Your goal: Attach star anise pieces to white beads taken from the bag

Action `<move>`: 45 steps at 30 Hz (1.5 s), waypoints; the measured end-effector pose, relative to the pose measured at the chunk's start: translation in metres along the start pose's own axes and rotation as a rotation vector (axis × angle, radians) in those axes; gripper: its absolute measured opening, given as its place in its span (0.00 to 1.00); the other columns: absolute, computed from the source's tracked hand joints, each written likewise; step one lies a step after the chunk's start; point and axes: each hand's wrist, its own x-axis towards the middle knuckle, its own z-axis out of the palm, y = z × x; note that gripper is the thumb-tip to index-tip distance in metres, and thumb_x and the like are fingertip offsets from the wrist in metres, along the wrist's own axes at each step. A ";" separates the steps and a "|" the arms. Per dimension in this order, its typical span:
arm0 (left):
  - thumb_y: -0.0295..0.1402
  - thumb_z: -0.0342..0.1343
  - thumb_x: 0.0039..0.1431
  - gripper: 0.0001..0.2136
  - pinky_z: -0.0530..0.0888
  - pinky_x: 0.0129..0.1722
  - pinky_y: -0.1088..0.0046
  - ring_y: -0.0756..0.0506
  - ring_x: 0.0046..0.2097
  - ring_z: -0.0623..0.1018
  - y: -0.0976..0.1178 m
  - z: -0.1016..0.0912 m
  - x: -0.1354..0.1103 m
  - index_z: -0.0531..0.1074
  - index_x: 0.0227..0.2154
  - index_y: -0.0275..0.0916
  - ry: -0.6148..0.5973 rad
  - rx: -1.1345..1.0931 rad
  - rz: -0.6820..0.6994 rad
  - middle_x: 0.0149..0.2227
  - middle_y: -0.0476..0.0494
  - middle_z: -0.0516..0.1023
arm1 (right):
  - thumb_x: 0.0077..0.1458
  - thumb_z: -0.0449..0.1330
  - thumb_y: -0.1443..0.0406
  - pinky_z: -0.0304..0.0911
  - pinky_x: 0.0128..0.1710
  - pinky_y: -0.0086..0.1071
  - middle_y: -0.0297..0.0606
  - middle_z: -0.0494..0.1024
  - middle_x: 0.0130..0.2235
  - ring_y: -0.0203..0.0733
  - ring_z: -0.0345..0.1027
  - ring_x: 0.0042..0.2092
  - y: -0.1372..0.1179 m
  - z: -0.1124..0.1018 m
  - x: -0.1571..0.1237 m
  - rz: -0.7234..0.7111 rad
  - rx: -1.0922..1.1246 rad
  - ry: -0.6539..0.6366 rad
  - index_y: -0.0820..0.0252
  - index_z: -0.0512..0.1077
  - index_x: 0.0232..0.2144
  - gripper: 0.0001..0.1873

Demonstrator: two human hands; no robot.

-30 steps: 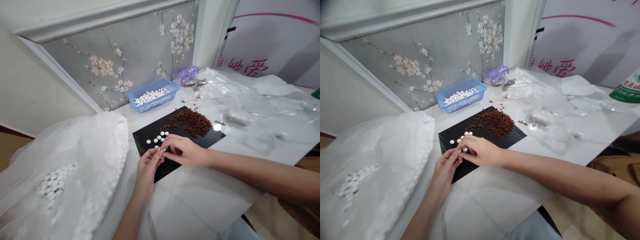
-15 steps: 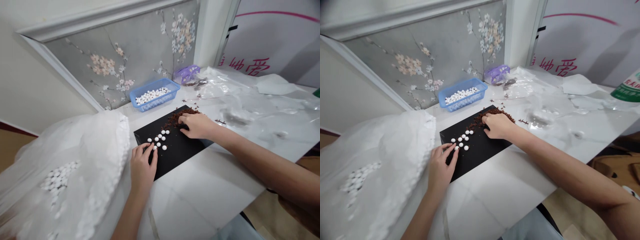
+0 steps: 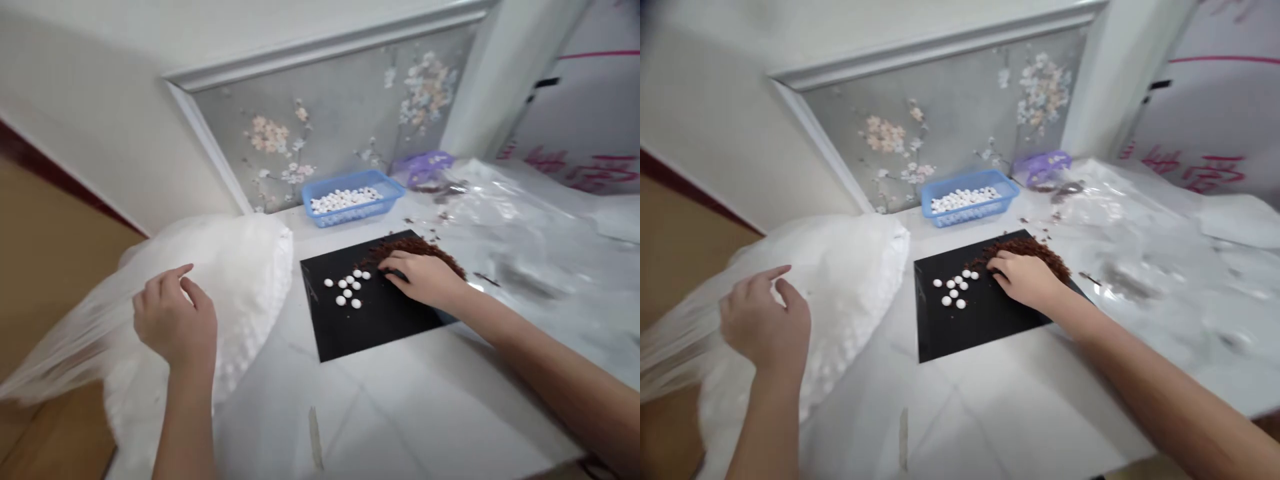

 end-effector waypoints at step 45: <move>0.38 0.59 0.49 0.13 0.68 0.41 0.78 0.51 0.39 0.75 0.108 -0.001 -0.094 0.71 0.36 0.36 -1.239 -1.613 -0.808 0.38 0.44 0.77 | 0.55 0.54 0.62 0.67 0.28 0.29 0.38 0.76 0.34 0.34 0.69 0.27 -0.048 0.016 -0.021 -0.021 0.783 0.279 0.59 0.73 0.36 0.10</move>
